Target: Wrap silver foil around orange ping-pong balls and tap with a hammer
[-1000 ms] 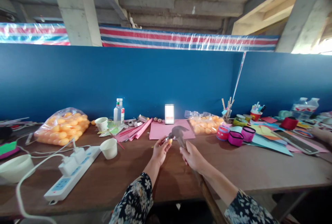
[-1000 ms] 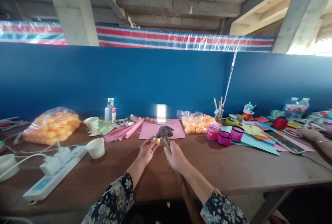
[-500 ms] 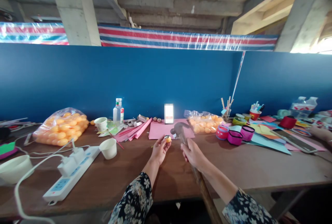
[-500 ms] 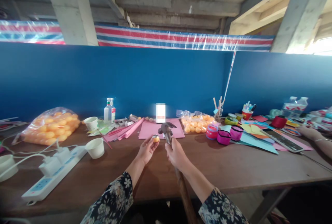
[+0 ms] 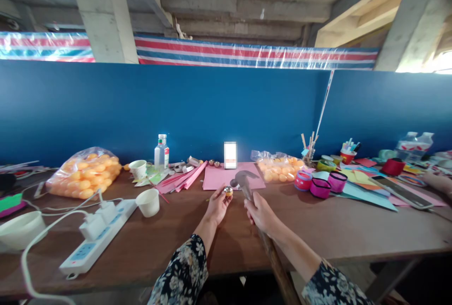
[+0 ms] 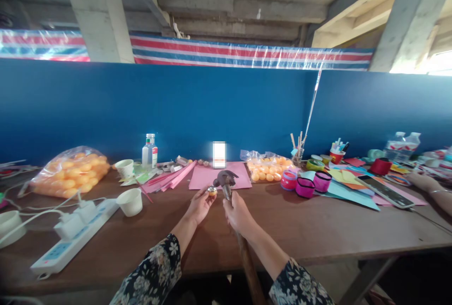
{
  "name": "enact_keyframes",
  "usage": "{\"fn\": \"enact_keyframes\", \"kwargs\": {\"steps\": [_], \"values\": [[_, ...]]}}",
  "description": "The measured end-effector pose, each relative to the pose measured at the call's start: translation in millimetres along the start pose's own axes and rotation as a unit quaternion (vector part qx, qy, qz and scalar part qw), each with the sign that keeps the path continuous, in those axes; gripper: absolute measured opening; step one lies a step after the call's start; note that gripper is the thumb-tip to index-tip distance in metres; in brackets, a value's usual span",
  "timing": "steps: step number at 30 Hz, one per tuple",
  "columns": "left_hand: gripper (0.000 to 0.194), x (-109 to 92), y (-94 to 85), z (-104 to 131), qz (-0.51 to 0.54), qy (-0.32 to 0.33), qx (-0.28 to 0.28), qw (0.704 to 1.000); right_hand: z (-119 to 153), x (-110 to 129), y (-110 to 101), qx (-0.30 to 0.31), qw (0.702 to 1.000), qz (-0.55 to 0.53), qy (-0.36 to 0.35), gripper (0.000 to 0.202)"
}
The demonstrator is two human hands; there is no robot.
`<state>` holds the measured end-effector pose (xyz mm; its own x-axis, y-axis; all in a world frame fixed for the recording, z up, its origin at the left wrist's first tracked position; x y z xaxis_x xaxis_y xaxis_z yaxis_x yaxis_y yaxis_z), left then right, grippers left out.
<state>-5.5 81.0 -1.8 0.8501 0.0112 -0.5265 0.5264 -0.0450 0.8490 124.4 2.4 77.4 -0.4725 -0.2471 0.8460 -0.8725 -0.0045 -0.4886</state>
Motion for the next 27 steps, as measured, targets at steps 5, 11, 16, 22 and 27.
{"fn": "enact_keyframes", "kwargs": {"steps": [5,11,16,22,27], "values": [[0.028,1.0,3.0,-0.1,0.009,-0.01,0.01,1.0,-0.9,-4.2,7.7,0.034,0.999,0.001,0.023,0.013],[0.023,-3.8,-4.0,-1.2,0.03,0.008,-0.03,0.999,-4.3,0.8,-0.4,-0.006,1.0,-0.014,0.0,0.013],[0.02,-3.9,-2.1,1.0,0.01,0.004,-0.029,1.0,-4.3,0.6,2.0,-0.004,1.0,-0.008,-0.01,0.012],[0.018,-0.9,0.1,1.7,-0.001,-0.013,-0.02,1.0,-4.4,-6.8,10.1,0.001,1.0,-0.019,-0.001,0.012],[0.024,-1.5,-1.1,-0.1,-0.001,-0.003,-0.023,1.0,-3.6,-5.9,7.1,-0.017,1.0,-0.025,-0.004,0.013]]}}
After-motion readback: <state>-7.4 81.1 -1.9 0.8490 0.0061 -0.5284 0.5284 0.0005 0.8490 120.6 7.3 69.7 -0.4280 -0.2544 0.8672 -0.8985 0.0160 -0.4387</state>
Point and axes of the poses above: each hand's wrist, its own z-axis away from the middle knuckle, its own y-axis out of the palm, x = y × z, the point moved 8 cm from there along -z, towards the middle knuckle, and after that the axes turned 8 degrees about z, right-handed, at the moved point
